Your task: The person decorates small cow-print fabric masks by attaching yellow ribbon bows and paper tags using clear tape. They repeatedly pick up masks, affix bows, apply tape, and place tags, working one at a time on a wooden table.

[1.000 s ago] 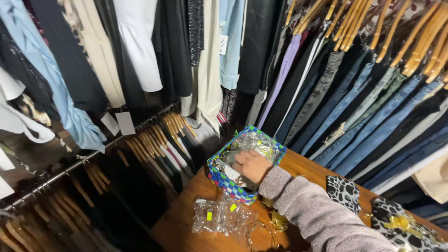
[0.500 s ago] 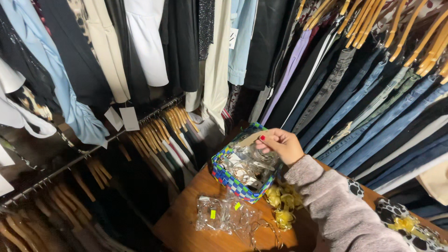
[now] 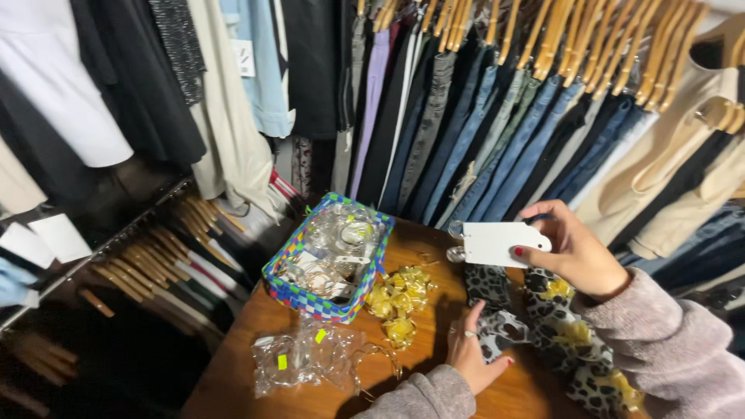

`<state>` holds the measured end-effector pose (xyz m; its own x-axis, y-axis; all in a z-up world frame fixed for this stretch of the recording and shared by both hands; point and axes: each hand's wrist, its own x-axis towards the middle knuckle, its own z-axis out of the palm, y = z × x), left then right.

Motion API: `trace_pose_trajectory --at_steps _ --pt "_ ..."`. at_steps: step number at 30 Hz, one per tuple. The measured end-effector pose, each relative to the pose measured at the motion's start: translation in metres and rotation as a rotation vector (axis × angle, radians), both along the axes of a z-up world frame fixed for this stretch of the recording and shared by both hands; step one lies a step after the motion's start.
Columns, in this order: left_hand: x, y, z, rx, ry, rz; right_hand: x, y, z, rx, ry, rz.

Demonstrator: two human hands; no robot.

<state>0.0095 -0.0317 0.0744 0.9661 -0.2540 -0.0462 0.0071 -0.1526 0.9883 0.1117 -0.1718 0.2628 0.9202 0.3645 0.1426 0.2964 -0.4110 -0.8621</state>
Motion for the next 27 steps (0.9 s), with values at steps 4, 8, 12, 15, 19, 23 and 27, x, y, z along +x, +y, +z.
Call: trace_pose_trajectory --at_steps 4,8,12,15,19,23,27 --pt "0.007 -0.007 -0.018 -0.076 -0.029 0.037 -0.037 -0.033 0.022 -0.287 0.004 -0.223" --pt "0.01 -0.011 -0.03 -0.042 -0.03 0.044 -0.052 -0.046 0.021 -0.49 0.098 -0.224" --pt "0.009 -0.01 -0.027 -0.028 0.006 0.039 -0.057 -0.045 0.011 -0.686 0.055 -0.168" --pt "0.011 -0.013 -0.03 -0.034 -0.002 0.055 -0.054 -0.042 0.001 -0.727 -0.003 -0.191" --pt "0.013 -0.016 -0.048 -0.076 -0.162 0.116 -0.045 -0.045 -0.012 -0.817 -0.006 -0.158" --pt "0.014 -0.017 -0.047 -0.032 -0.1 0.083 -0.043 -0.042 -0.018 -0.846 -0.004 -0.122" --pt "0.013 -0.016 -0.042 -0.012 -0.014 0.049 -0.037 -0.049 -0.033 -0.884 -0.141 -0.036"
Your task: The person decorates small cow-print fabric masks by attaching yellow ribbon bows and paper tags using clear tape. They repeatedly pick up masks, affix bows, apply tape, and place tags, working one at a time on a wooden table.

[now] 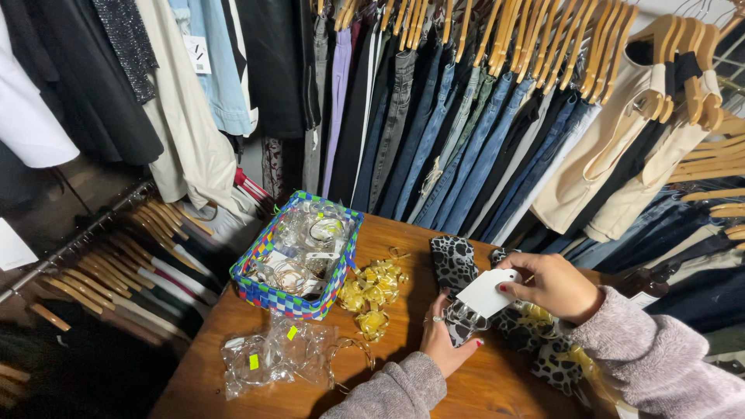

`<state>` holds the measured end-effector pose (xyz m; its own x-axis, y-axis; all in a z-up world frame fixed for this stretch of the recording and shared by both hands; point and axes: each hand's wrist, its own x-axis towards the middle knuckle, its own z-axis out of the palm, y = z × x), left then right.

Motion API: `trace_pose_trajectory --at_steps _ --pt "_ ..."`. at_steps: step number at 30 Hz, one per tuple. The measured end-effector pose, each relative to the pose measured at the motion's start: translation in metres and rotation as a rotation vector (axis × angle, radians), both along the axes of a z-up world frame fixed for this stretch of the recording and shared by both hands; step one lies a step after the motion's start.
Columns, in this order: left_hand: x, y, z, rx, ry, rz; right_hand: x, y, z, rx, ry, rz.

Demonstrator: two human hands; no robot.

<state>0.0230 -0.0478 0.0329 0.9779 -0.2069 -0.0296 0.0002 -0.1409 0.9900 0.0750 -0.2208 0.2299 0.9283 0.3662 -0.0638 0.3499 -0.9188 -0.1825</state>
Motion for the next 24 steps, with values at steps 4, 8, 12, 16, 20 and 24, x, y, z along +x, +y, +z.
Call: trace_pose_trajectory --at_steps 4,8,12,16,20,24 --pt "0.003 -0.006 -0.012 0.019 -0.075 0.041 -0.007 0.008 0.001 -0.036 0.04 -0.019" --pt "0.002 -0.005 -0.013 -0.017 -0.123 0.075 -0.011 0.017 0.0 -0.095 0.093 -0.054" --pt "0.005 -0.008 -0.022 -0.042 -0.168 0.099 -0.006 0.013 -0.018 -0.157 -0.007 0.027" --pt "0.003 -0.007 -0.019 -0.024 -0.178 0.11 -0.009 0.029 -0.02 -0.149 0.033 -0.005" --pt "0.004 -0.009 -0.022 -0.023 -0.269 0.153 -0.006 0.038 -0.035 -0.091 0.012 -0.017" --pt "0.006 -0.01 -0.027 0.037 -0.23 0.123 -0.008 0.037 -0.061 -0.008 -0.13 0.058"
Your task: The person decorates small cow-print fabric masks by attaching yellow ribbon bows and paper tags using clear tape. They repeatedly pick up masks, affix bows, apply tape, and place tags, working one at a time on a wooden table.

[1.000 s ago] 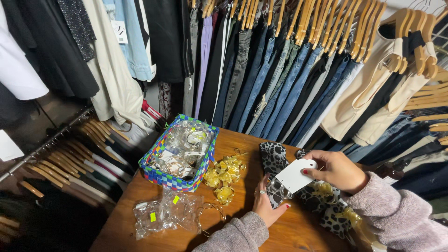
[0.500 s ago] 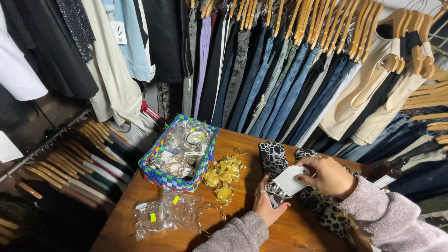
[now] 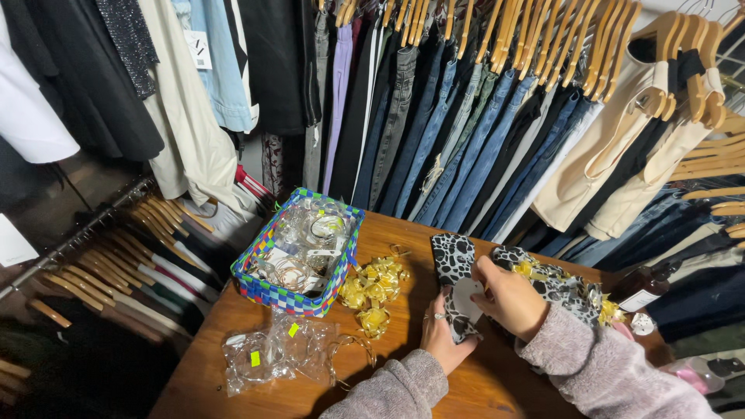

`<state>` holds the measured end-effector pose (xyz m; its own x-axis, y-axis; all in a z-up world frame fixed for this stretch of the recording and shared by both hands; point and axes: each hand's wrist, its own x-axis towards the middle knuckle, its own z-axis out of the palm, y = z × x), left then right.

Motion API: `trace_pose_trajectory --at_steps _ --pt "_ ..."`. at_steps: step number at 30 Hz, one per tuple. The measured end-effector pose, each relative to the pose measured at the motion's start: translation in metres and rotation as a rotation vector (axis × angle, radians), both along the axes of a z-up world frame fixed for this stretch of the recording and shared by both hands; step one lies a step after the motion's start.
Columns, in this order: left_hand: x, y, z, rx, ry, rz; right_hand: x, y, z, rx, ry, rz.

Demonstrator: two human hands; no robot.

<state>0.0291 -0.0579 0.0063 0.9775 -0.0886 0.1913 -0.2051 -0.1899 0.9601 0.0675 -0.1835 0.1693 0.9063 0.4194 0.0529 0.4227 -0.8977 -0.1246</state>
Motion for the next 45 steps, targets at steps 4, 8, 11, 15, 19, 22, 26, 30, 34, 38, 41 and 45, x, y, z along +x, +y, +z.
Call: trace_pose_trajectory --at_steps 4,8,11,15,19,22,26,30,34,38,41,45 --pt "-0.004 0.004 0.011 0.005 0.092 -0.037 -0.004 -0.005 -0.018 0.021 -0.059 0.016" --pt "-0.003 0.005 0.011 -0.084 -0.167 0.048 -0.008 -0.013 -0.013 0.111 -0.129 -0.04" --pt "-0.004 0.009 0.017 -0.075 -0.177 0.021 -0.011 -0.015 -0.011 0.182 -0.152 -0.035" --pt "-0.001 0.01 0.016 -0.002 0.003 -0.086 -0.007 -0.02 -0.012 0.294 -0.035 0.035" --pt "-0.003 0.02 0.035 0.021 0.132 -0.164 0.003 -0.037 0.008 0.302 0.257 0.05" --pt "0.001 0.021 0.029 -0.109 0.009 -0.33 0.005 -0.043 0.024 0.333 0.516 0.014" --pt "0.007 0.018 0.013 -0.123 -0.05 -0.318 0.004 -0.035 0.036 0.337 0.369 -0.129" --pt "0.029 0.004 -0.037 -0.038 -0.049 -0.231 0.016 -0.037 0.019 0.197 0.001 -0.04" --pt "0.024 0.003 -0.029 -0.164 0.075 -0.24 0.022 -0.039 -0.008 0.121 -0.053 -0.051" --pt "0.028 0.0 -0.04 -0.136 0.073 -0.203 0.025 -0.038 -0.018 0.102 -0.208 -0.007" --pt "0.025 0.001 -0.037 -0.14 0.076 -0.185 0.026 -0.039 -0.019 0.117 -0.241 0.033" --pt "0.025 0.002 -0.036 -0.158 0.096 -0.194 0.022 -0.037 -0.007 0.106 -0.184 -0.035"
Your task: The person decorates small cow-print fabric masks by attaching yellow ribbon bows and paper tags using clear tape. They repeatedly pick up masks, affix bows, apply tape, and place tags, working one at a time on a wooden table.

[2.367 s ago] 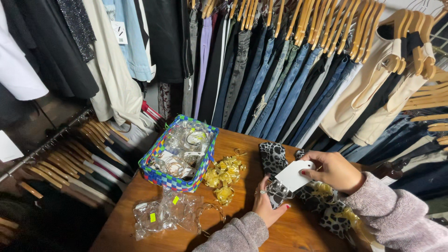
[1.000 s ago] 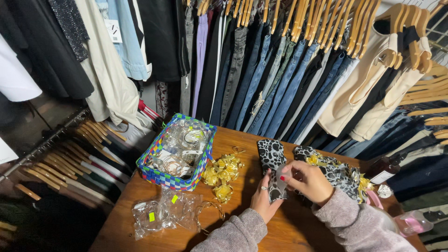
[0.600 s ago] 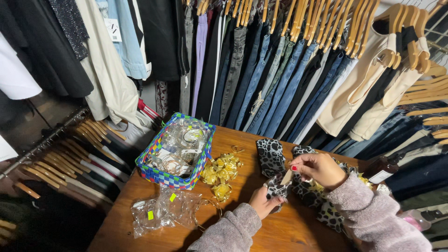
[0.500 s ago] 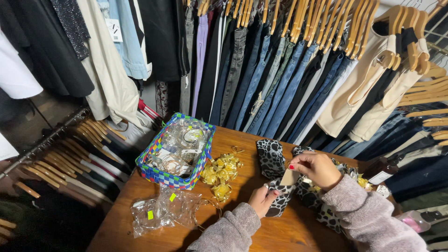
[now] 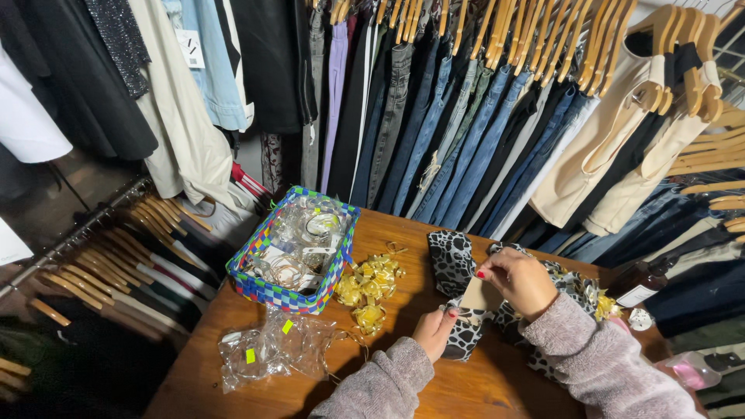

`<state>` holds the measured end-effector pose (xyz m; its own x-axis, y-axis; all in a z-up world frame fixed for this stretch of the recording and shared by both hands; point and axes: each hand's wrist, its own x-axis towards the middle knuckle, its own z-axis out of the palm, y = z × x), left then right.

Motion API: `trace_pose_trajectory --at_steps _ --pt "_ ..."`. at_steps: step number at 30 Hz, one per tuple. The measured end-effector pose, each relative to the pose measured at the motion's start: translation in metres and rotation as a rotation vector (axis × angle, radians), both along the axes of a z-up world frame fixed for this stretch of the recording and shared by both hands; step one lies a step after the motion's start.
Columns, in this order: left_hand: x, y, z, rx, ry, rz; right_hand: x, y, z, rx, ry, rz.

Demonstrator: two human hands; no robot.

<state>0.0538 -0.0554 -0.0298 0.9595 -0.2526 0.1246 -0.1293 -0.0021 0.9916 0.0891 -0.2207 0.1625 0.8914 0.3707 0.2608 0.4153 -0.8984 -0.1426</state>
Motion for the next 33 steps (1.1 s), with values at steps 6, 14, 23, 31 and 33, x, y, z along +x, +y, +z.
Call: trace_pose_trajectory --at_steps 6,14,23,31,33 --pt "-0.001 0.002 0.005 0.018 -0.046 -0.014 0.001 -0.004 -0.007 -0.05 0.023 -0.075" --pt "-0.004 0.004 0.01 0.021 -0.046 -0.034 -0.004 0.003 -0.016 -0.023 0.041 0.105" --pt "-0.001 0.012 0.019 0.008 -0.014 -0.065 -0.011 0.0 0.001 -0.114 0.032 0.004" --pt "-0.005 0.017 0.031 0.031 0.014 -0.117 -0.01 0.012 -0.01 -0.171 0.102 0.09" --pt "-0.002 0.013 0.021 -0.018 -0.02 -0.089 -0.013 0.016 -0.013 -0.027 0.109 0.206"
